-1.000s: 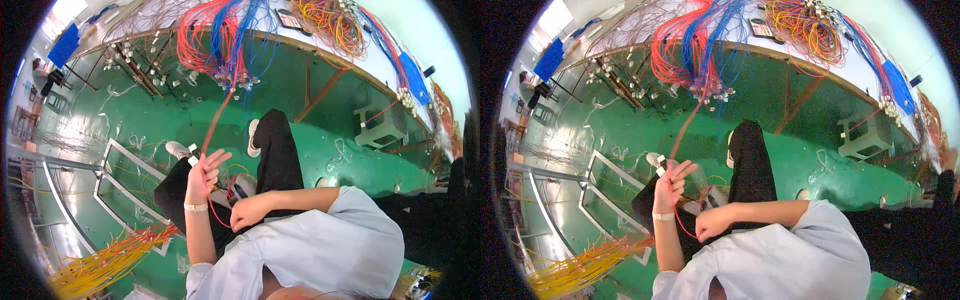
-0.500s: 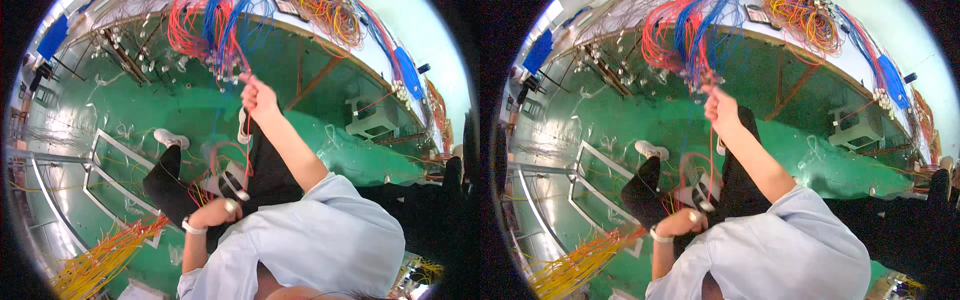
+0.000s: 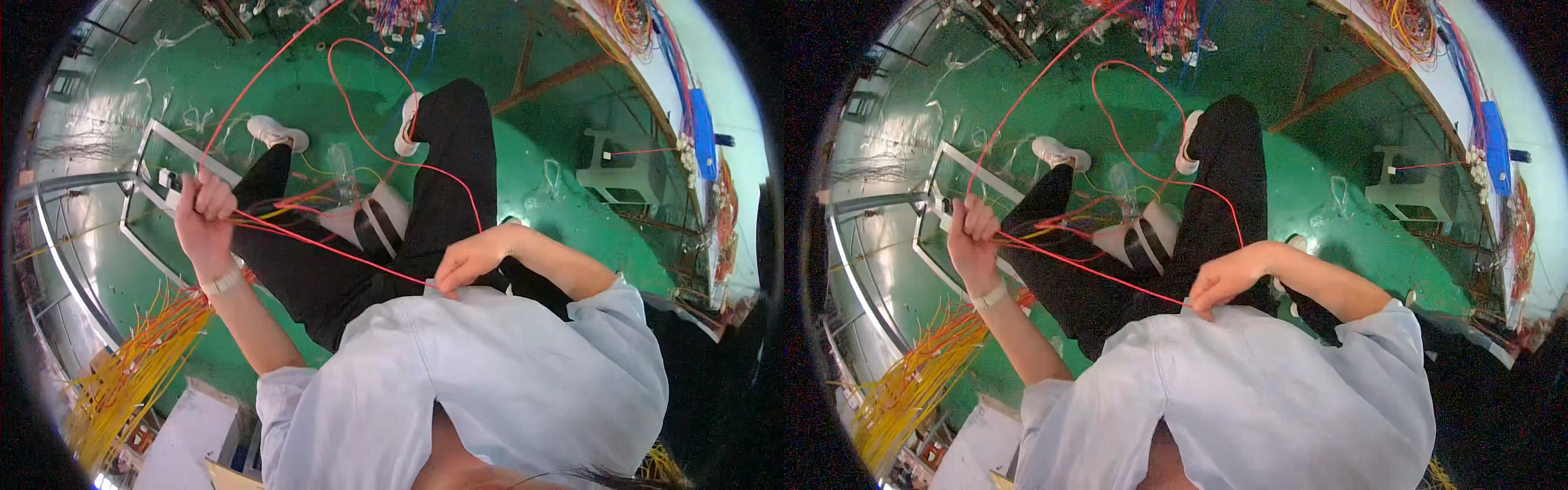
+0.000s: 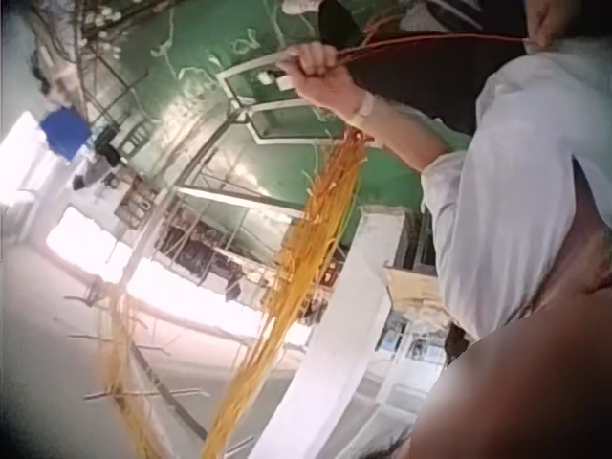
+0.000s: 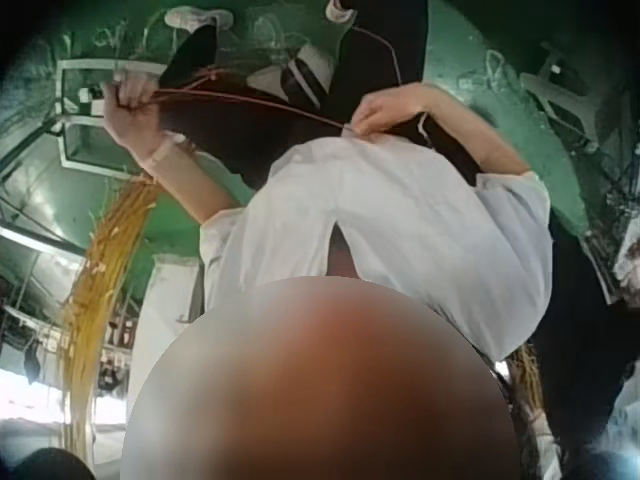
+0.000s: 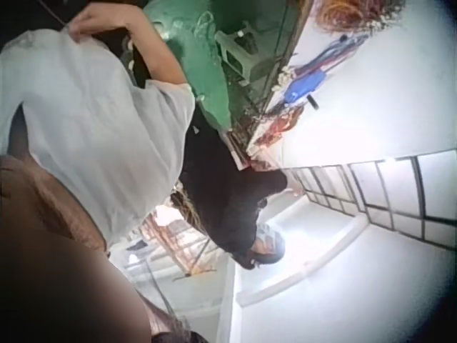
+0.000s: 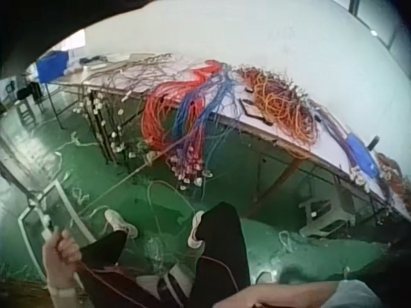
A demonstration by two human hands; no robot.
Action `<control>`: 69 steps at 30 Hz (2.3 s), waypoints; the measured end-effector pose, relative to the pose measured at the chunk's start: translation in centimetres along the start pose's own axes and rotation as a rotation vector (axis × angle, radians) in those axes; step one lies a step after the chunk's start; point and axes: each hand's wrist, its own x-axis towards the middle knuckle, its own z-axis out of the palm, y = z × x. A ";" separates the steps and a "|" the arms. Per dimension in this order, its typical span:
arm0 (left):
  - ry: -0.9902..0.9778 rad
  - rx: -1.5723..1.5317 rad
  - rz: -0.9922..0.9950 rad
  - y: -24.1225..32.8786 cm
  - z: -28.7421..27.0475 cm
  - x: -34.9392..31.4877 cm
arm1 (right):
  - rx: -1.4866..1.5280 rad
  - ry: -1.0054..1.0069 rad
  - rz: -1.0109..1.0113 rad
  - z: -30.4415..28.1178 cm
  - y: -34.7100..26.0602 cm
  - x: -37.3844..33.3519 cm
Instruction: Assembling an electrical wiring harness by inserting color-coded wires into plastic connectors and securing them with electrical tape.
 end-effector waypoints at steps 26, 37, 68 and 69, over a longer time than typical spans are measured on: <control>-0.032 -0.336 0.094 -6.9 2.5 -4.9 | -0.011 0.928 -0.580 -2.3 -4.7 9.2; 0.260 0.064 0.575 0.8 0.6 -7.0 | -0.306 0.628 -0.069 -7.4 -2.5 0.7; -0.240 0.077 0.563 -4.7 16.4 -24.6 | -0.400 0.821 -0.723 -12.8 -9.2 14.4; -0.306 0.091 0.552 -4.4 17.6 -25.2 | -0.359 0.788 -0.637 -16.2 -6.7 18.2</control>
